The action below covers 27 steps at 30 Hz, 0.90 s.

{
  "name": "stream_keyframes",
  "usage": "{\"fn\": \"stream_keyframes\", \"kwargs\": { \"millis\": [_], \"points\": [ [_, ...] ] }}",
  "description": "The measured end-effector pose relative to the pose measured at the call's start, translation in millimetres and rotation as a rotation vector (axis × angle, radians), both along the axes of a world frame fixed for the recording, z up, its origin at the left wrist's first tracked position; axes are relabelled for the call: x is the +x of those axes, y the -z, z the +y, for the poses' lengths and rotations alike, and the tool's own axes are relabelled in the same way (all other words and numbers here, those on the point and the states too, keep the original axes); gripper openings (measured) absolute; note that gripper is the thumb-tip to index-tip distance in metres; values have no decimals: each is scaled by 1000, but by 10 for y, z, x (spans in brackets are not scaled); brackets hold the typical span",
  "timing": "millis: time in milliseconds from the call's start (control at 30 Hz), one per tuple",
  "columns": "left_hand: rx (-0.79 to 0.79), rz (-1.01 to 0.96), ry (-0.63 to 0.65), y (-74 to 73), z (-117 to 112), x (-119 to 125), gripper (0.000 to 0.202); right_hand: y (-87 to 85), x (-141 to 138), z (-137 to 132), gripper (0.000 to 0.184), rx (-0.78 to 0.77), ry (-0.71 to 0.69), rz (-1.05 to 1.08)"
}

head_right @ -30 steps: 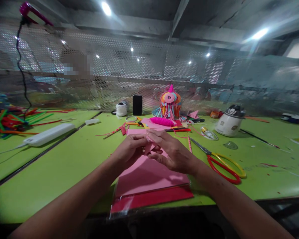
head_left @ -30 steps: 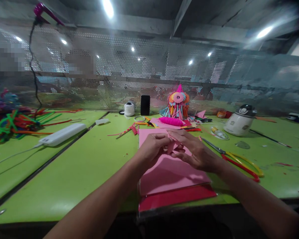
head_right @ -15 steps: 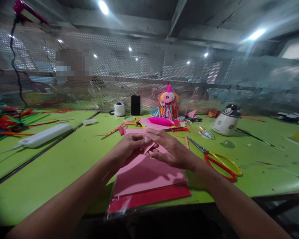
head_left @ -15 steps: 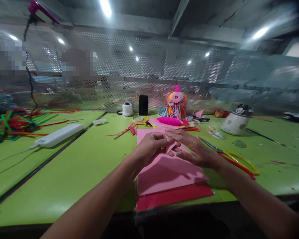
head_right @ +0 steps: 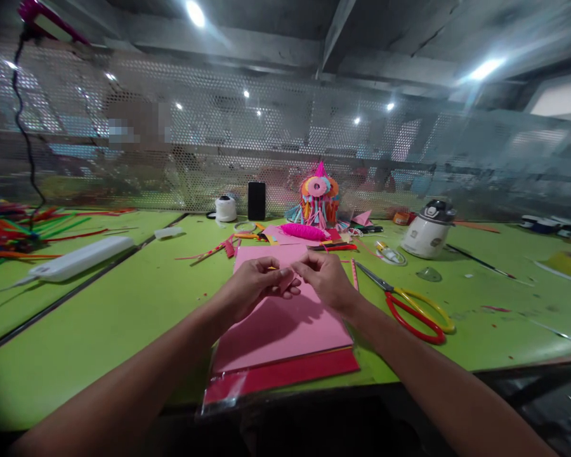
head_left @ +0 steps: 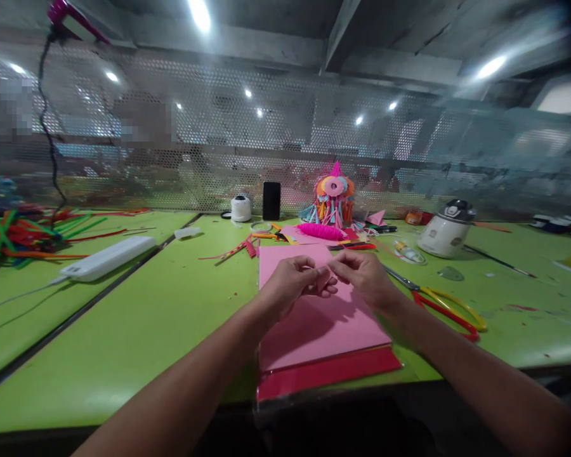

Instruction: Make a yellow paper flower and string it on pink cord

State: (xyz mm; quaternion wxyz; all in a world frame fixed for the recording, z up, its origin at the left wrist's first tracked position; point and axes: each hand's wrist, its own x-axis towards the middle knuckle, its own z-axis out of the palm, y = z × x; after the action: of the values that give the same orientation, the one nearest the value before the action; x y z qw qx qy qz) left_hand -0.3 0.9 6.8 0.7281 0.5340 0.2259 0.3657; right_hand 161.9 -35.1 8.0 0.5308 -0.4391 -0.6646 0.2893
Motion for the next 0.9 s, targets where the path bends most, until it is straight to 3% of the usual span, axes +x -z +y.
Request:
{"fn": "stream_keyframes", "kwargs": {
  "millis": [133,400,533,667,733,900],
  "points": [
    [30,31,36,19,28,-22,26,55,42,57,25,-41,-8,-22],
    [181,141,-79,118,78,24,25,42,-8,91,27,-2,6,-137],
    [139,162,-71,124,62,37,27,66,-14,91,26,10,56,-149],
    [57,228,37,99,70,1,31,119,-4,114,25,43,84,-126],
    [107,317,34,102,85,-12,35,151,0,142,25,27,75,-94],
    [399,474,-116,127,91,19,36,168,2,187,28,-22,-6,-67]
  ]
}}
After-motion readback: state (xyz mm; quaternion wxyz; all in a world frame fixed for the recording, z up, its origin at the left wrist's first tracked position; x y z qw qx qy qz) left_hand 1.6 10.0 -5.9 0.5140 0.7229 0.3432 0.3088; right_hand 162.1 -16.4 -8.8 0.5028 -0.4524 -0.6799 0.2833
